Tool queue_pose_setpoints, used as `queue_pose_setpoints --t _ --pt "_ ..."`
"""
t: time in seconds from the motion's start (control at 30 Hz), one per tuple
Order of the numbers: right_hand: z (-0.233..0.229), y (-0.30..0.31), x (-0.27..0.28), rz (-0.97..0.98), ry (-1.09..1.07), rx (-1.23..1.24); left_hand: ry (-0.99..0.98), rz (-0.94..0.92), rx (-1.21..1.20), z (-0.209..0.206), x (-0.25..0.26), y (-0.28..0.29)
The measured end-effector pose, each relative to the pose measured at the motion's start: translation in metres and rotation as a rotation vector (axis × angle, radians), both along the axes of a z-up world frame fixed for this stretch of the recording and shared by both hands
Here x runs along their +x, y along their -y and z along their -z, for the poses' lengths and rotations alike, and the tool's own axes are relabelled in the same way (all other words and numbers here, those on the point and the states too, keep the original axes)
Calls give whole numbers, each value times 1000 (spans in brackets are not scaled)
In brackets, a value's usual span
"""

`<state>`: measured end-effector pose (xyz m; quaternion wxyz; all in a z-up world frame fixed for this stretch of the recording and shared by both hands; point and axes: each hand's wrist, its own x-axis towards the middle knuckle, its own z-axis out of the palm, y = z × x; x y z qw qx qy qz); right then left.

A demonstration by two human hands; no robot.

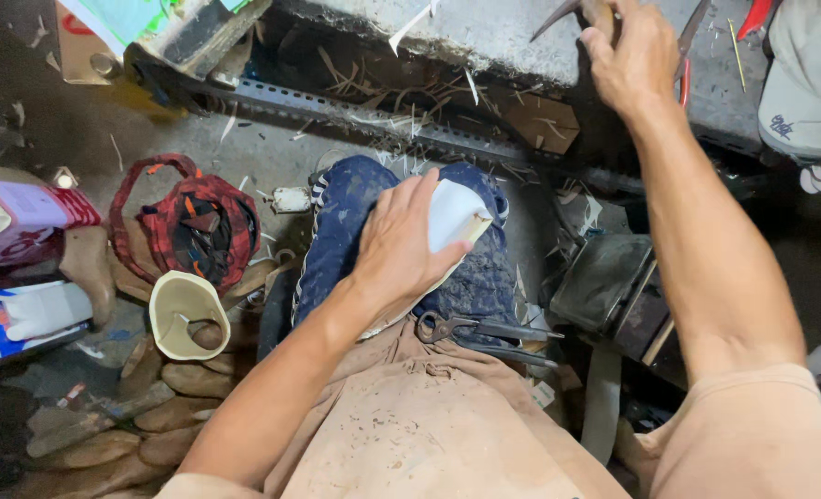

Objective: The person hammers a white shoe upper onto a wooden shoe last using a hammer. They then use pliers to pull and secure the upper material around the last, repeatedly hammering to shape and attach the shoe components.

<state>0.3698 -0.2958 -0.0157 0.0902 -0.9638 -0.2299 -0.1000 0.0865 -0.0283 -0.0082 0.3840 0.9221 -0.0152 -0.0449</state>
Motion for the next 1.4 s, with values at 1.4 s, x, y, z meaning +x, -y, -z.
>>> queue_pose_setpoints --t 1.4 --pt "-27 -86 -283 -424 220 326 483 -320 -290 15 -93 -55"
